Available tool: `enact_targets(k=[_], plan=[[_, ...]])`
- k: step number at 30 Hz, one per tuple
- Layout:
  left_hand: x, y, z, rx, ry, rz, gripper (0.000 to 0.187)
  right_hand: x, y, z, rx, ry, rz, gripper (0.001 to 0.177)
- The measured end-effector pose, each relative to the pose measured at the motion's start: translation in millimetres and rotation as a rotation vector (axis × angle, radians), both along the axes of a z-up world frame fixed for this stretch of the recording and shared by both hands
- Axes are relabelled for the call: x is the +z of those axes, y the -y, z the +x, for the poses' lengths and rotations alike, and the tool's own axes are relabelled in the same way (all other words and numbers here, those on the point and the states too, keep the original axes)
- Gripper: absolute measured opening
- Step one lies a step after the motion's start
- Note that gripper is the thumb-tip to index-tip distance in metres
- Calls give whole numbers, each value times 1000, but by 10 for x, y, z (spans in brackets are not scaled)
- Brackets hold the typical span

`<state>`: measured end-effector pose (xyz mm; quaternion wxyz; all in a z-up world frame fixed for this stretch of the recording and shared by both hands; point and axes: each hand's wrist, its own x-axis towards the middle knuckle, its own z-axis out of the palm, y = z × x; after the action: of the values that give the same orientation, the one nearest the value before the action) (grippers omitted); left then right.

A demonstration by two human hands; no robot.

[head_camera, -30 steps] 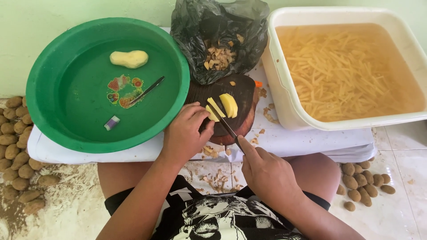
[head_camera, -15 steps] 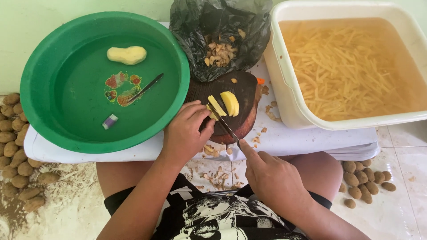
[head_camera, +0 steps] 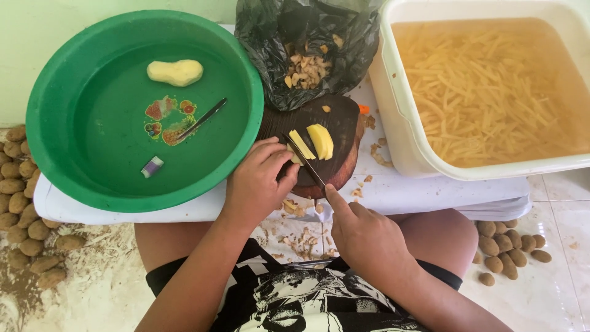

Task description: Slicing peeled potatoes into thin strips for french fries using a knife and a wooden cutting board.

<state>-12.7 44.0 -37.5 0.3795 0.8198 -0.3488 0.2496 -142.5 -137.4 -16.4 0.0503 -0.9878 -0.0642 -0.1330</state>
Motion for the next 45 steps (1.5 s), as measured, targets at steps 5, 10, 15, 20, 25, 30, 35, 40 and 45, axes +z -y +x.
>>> enact_targets(k=[5,10,15,20,25,30,35,40,45], plan=[[-4,-8,-6,11,-10,-3,21,96,69,-156,-28,-78,44,49],[-40,-2,0,19,-6,-24,21,122,90,-202,-38,-67,90,48],[-38,-11,1,23,-6,-19,21,84,24,-82,-15,14,42,48],[-48,-7,7,24,-34,-4,23,50,-15,18,-17,2,69,50],[-50,-13,12,16,-84,-14,21,139,-21,-35,8,59,76,48],[-23,-13,7,2,-96,-9,22,173,-26,-65,22,49,50,49],[-53,-9,8,7,-91,-47,21,157,-28,-78,28,38,54,47],[-33,-2,-2,16,-64,-50,19,64,-26,-96,-2,45,20,48],[-74,2,13,11,-55,-55,19,-16,-33,-85,-12,43,-31,53]])
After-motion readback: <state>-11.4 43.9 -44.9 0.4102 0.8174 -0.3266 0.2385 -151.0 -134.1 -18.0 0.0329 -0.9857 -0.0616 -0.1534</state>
